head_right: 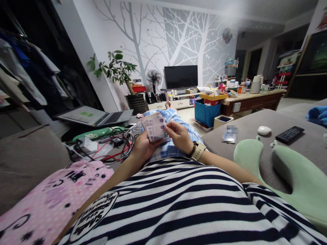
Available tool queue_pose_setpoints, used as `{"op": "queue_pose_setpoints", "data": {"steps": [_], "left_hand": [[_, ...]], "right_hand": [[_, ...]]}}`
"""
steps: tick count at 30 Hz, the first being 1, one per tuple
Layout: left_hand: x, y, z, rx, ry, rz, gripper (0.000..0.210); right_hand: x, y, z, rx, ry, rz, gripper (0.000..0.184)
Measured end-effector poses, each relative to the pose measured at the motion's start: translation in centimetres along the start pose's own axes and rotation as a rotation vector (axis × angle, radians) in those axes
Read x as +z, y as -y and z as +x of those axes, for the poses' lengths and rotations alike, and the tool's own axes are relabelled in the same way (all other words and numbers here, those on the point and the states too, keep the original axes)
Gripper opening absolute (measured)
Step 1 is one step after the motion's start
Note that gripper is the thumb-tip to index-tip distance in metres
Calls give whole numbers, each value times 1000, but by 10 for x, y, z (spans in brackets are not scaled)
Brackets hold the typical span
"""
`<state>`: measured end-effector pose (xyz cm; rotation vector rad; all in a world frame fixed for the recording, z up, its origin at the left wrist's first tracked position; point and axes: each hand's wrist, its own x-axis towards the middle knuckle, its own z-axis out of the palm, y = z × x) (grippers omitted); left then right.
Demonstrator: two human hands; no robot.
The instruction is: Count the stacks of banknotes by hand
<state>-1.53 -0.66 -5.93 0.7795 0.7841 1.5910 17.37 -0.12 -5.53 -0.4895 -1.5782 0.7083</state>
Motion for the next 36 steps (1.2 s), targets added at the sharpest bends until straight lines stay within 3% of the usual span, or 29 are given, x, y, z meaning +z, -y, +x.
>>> {"op": "queue_pose_setpoints", "data": {"steps": [11,18,28,36], "left_hand": [[14,-3,-9,12,53,-91,46],[14,-1,-10,12,64,-86,57],[12,3,0,-8,69,-105,37],[4,7,7,-33,117,-83,38]], "right_hand": [[-2,-3,7,74,-103,18,86],[-5,-10,9,132,-65,-57,80],[-2,-2,4,42,-37,-43,83],[2,2,0,62,47,32,75]]}}
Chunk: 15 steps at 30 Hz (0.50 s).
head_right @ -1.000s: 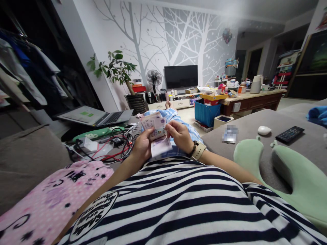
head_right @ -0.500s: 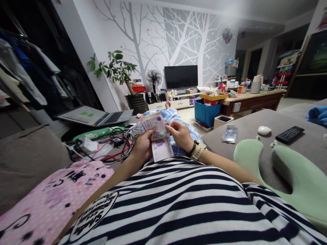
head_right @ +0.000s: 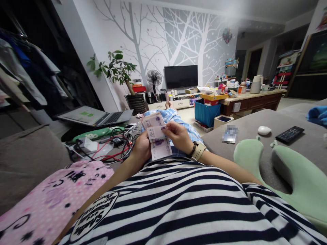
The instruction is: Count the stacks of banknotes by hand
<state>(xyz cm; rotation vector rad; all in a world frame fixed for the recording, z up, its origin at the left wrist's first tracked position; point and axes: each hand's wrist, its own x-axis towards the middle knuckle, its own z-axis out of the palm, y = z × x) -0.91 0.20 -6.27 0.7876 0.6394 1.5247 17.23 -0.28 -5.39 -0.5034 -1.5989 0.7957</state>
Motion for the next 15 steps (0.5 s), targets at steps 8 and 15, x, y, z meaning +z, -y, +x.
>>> {"op": "queue_pose_setpoints", "data": {"steps": [8,15], "left_hand": [[2,-1,-3,5,10,16,38],[1,-1,-2,-11,12,-10,38]], "right_hand": [[-1,0,-1,-33,-8,-5,72],[-2,1,-1,-24,15,-14,74]]}}
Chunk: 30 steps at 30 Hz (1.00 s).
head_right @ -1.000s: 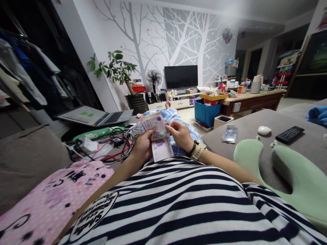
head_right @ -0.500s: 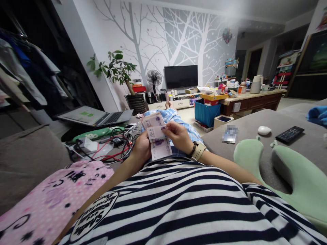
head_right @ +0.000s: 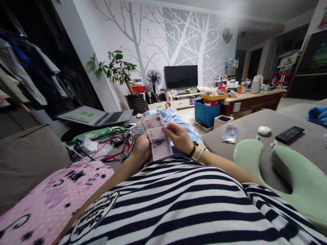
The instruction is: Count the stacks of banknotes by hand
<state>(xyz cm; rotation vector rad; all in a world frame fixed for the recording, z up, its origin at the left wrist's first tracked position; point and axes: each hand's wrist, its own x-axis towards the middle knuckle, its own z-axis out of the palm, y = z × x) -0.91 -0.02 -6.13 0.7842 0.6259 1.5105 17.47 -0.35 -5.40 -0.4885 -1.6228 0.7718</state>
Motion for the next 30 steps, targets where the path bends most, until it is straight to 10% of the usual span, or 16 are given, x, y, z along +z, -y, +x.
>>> {"op": "queue_pose_setpoints", "data": {"steps": [30], "left_hand": [[-4,2,6,25,18,-105,48]], "right_hand": [[-5,-19,9,27,-111,-50,78]]}}
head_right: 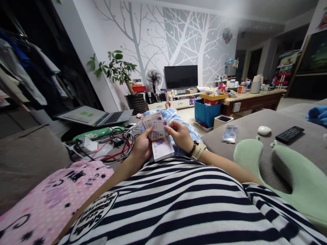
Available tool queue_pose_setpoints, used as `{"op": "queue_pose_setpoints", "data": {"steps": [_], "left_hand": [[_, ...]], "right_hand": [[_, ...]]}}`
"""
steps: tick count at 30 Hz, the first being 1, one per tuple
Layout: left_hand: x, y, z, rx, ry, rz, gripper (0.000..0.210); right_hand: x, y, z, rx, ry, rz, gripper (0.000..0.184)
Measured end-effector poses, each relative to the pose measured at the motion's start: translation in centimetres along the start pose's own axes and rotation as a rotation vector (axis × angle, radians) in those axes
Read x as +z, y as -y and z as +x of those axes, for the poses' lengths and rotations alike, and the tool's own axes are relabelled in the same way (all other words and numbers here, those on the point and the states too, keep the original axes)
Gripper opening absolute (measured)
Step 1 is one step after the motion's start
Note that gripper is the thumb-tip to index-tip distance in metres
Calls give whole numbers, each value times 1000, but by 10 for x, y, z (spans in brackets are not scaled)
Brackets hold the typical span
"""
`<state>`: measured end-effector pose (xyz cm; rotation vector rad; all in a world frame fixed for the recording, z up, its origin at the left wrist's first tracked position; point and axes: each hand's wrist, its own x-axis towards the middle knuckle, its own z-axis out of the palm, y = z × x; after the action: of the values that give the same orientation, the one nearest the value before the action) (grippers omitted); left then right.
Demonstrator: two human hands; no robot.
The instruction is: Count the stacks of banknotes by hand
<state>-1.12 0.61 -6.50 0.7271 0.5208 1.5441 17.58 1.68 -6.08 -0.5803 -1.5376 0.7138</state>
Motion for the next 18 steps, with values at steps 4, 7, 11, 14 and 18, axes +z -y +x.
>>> {"op": "queue_pose_setpoints", "data": {"steps": [4,7,11,14,18], "left_hand": [[4,-2,-1,-28,-21,-8,50],[6,-3,-2,-46,-52,8,48],[2,-1,2,-28,-20,31,43],[-4,0,4,-15,29,71,37],[-8,1,5,-25,66,125,30]], "right_hand": [[2,4,-2,-28,12,47,82],[3,6,-4,-36,32,75,80],[4,5,-4,-32,79,128,77],[4,3,-5,-35,77,117,75],[3,3,-5,-38,58,78,76]]}}
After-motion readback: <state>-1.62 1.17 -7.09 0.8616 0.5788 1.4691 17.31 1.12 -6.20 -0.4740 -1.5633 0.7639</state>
